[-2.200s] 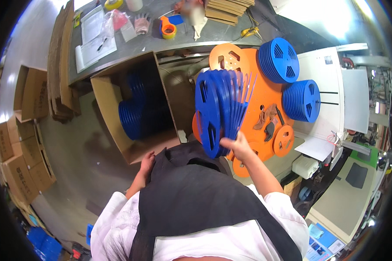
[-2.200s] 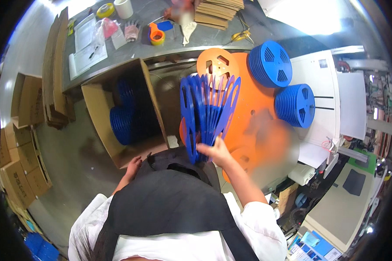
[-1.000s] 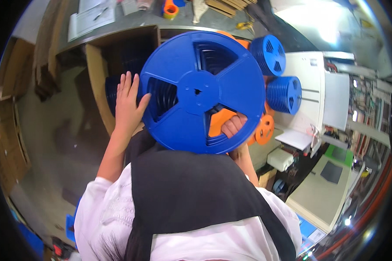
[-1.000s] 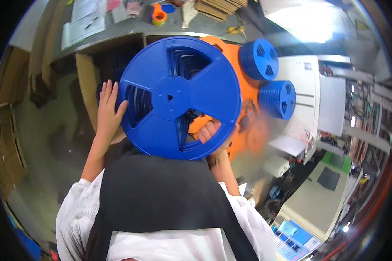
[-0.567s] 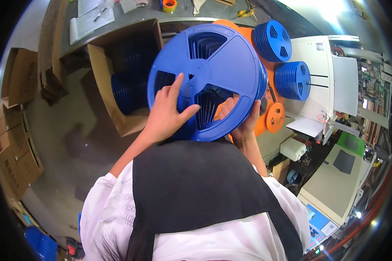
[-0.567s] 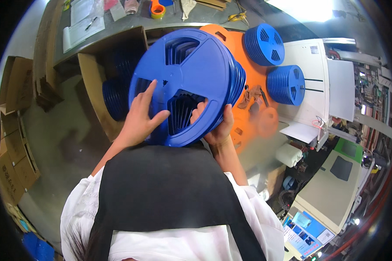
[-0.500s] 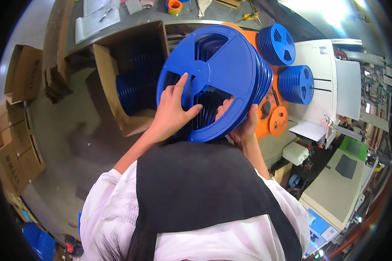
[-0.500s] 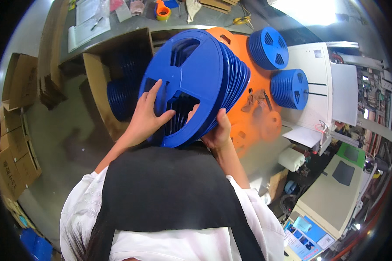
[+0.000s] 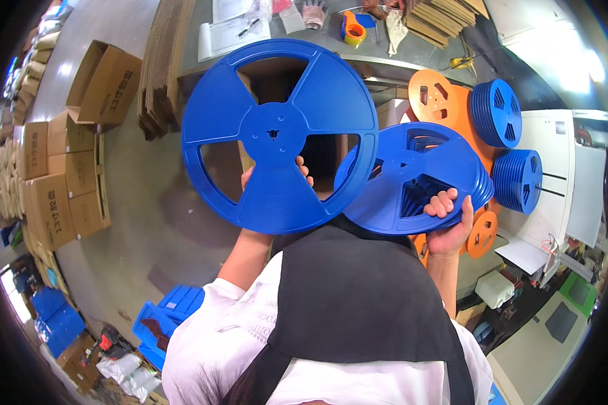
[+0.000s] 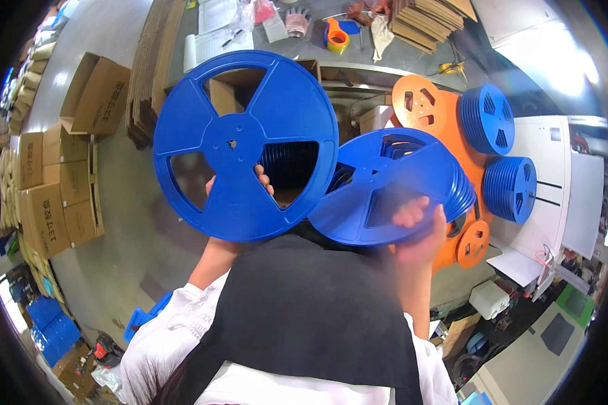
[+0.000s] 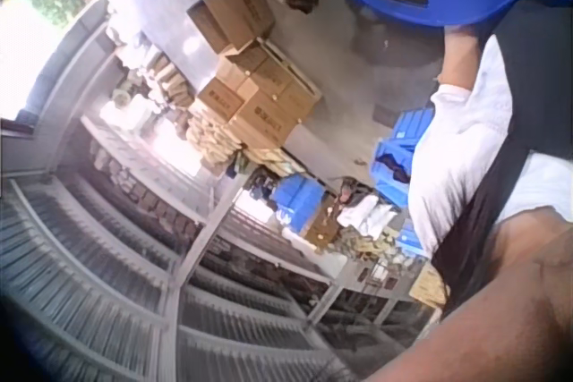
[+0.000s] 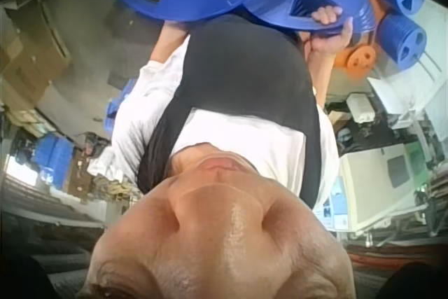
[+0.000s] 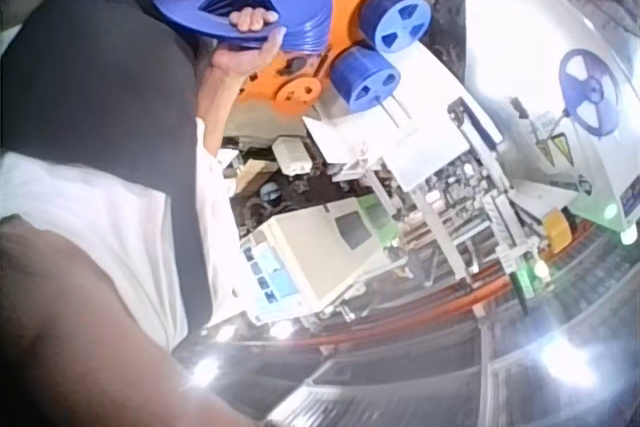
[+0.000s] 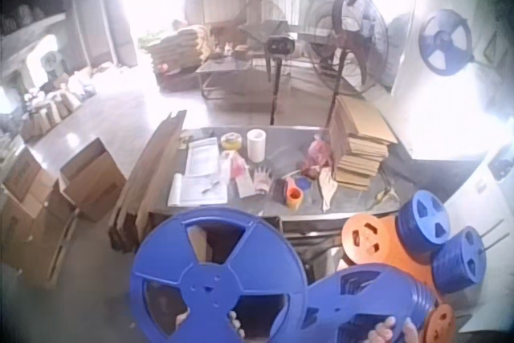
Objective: The person sorts and packs blue plastic reels by hand, moving them from a workspace into a cardboard box and arranging them in rows.
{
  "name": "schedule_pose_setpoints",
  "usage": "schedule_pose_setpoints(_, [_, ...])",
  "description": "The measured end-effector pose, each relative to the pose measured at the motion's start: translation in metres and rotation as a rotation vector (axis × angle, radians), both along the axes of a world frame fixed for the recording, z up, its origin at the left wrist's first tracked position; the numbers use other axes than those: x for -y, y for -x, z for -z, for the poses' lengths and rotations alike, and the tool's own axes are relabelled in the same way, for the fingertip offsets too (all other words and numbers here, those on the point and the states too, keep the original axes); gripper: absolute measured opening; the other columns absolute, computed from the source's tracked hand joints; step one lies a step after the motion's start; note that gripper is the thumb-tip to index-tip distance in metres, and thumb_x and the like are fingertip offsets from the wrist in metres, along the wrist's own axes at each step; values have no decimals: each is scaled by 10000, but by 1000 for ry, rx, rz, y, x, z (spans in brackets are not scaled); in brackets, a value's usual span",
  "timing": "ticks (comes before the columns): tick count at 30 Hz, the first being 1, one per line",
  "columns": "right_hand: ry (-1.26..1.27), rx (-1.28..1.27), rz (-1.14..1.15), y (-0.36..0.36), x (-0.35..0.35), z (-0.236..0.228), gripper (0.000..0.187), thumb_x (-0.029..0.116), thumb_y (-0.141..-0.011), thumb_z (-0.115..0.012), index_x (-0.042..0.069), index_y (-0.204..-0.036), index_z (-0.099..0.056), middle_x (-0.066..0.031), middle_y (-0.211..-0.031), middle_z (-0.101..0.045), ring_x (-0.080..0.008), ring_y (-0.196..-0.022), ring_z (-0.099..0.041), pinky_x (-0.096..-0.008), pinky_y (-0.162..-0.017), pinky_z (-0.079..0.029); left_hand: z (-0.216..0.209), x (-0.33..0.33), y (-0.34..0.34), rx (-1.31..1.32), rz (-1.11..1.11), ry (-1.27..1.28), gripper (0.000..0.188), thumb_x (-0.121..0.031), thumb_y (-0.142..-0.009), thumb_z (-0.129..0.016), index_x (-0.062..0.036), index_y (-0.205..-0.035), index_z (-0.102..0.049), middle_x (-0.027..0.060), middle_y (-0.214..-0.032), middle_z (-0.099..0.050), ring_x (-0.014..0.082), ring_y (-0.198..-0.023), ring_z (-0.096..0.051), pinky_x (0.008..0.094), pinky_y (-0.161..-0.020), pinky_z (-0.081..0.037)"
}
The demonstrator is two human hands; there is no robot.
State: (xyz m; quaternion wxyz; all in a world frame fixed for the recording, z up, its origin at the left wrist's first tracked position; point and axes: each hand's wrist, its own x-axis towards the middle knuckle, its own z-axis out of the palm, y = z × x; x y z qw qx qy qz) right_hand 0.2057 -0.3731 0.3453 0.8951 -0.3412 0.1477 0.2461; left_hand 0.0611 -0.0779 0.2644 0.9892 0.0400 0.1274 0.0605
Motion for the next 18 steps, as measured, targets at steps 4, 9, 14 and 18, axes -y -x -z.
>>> schedule_pose_setpoints(4, [-140, 17, -1, -14, 12, 0, 261, 312, -935, -527, 62, -921, -455, 8, -715, -407, -103, -621, -402, -273, -618, -384, -13, 5, -4, -110, -104, 5, 539, -433, -932, -413, 3, -1210, -564, 168, -1101, -641, 310, -955, -655, 417, -861, -544])
schedule_pose_setpoints(9, [-91, 129, -44, -34, 24, -9, 264, 321, -940, -505, 64, -908, -450, 11, -692, -393, -101, -594, -387, -271, -591, -384, 8, 1, 6, -28, -101, 143, 646, -477, -902, -458, 1, -1336, -445, 179, -1210, -577, 342, -1062, -604, 461, -920, -507])
schedule_pose_setpoints(14, [145, 160, -95, -32, 25, -8, 268, 312, -944, -465, 46, -914, -464, -19, -690, -390, -121, -589, -379, -279, -564, -324, 27, -3, 9, -40, -93, 178, 665, -466, -899, -460, 3, -1368, -415, 189, -1256, -549, 348, -1108, -581, 475, -960, -480])
schedule_pose_setpoints(18, [228, 104, -102, -26, 27, -6, 275, 319, -956, -446, 46, -935, -470, -15, -692, -395, -118, -588, -386, -283, -587, -354, 83, -24, 17, -130, -103, -15, 580, -385, -900, -476, -6, -1338, -450, 166, -1237, -567, 285, -1078, -598, 415, -944, -490])
